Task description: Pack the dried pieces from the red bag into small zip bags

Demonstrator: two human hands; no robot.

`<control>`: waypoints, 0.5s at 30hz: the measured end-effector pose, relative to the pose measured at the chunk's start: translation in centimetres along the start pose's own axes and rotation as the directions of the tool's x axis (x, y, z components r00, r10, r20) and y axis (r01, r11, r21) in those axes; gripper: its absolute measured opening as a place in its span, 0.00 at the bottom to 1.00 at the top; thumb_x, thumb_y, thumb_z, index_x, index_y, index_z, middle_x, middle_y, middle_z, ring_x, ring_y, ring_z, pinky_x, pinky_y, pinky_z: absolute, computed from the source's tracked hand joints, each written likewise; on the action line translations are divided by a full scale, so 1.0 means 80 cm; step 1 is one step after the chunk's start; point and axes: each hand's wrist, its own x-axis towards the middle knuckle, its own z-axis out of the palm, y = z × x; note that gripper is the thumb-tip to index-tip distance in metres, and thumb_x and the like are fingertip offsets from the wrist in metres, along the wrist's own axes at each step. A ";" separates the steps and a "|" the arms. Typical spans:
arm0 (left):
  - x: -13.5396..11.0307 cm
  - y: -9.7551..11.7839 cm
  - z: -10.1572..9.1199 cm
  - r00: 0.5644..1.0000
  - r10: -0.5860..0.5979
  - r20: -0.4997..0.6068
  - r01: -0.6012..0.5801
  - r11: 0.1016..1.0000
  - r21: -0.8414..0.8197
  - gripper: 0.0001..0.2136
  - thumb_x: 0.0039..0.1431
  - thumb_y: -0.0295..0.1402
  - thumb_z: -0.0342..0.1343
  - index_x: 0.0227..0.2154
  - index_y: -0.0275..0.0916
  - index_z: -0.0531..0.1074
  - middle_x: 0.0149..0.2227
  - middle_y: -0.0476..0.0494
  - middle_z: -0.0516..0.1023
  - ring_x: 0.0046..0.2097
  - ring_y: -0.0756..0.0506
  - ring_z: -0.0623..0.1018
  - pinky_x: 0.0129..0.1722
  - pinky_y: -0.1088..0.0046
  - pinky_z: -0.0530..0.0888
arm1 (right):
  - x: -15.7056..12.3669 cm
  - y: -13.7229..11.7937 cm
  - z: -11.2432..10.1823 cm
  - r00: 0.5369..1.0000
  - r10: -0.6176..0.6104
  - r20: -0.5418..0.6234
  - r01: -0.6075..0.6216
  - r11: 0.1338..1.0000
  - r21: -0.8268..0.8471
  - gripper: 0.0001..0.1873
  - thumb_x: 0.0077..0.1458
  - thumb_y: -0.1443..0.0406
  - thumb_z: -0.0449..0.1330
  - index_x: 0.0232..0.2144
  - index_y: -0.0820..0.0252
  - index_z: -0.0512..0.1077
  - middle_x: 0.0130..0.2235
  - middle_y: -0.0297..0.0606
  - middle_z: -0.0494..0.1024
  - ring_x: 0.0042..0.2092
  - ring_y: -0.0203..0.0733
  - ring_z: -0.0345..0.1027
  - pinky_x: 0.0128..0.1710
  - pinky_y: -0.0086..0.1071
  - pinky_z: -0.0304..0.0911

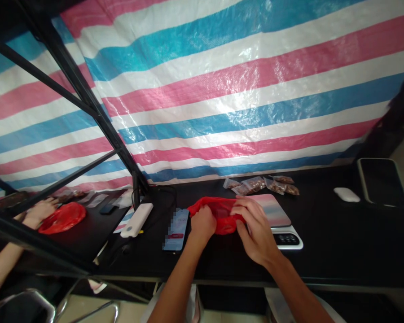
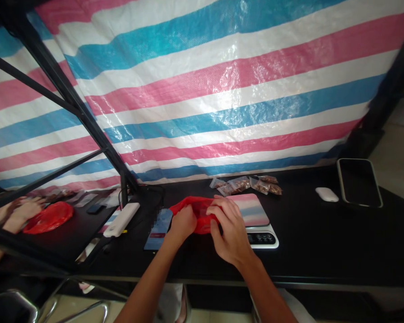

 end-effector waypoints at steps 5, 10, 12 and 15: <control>-0.009 -0.010 0.009 1.000 0.016 -0.010 -0.018 0.985 -0.170 0.18 0.63 0.22 0.47 0.53 0.25 0.72 0.54 0.19 0.78 0.56 0.32 0.79 0.56 0.56 0.72 | -0.002 -0.006 0.027 0.989 0.007 0.146 0.003 0.997 -0.073 0.09 0.65 0.68 0.53 0.42 0.54 0.72 0.46 0.38 0.80 0.60 0.48 0.69 0.69 0.53 0.48; -0.008 -0.030 0.012 0.990 0.110 -0.091 -0.138 0.900 -0.414 0.21 0.61 0.19 0.43 0.52 0.32 0.76 0.51 0.32 0.82 0.54 0.41 0.80 0.59 0.64 0.73 | -0.010 0.010 0.048 0.969 0.145 0.199 -0.105 0.974 -0.201 0.23 0.54 0.76 0.53 0.49 0.56 0.74 0.49 0.39 0.81 0.59 0.53 0.69 0.69 0.58 0.44; -0.011 -0.036 0.013 0.984 0.118 -0.135 -0.170 0.856 -0.488 0.21 0.62 0.20 0.44 0.52 0.34 0.77 0.48 0.34 0.83 0.53 0.41 0.81 0.58 0.61 0.74 | -0.012 0.016 0.052 0.967 0.154 0.202 -0.106 0.967 -0.233 0.26 0.53 0.76 0.53 0.52 0.56 0.74 0.52 0.39 0.81 0.60 0.55 0.67 0.69 0.59 0.43; -0.026 -0.041 0.012 0.974 0.120 -0.193 -0.211 0.796 -0.567 0.19 0.63 0.24 0.46 0.51 0.36 0.77 0.47 0.36 0.84 0.51 0.40 0.82 0.57 0.59 0.75 | -0.015 0.022 0.061 0.966 0.161 0.200 -0.102 0.955 -0.278 0.22 0.57 0.74 0.54 0.52 0.57 0.74 0.52 0.41 0.81 0.61 0.57 0.66 0.69 0.60 0.43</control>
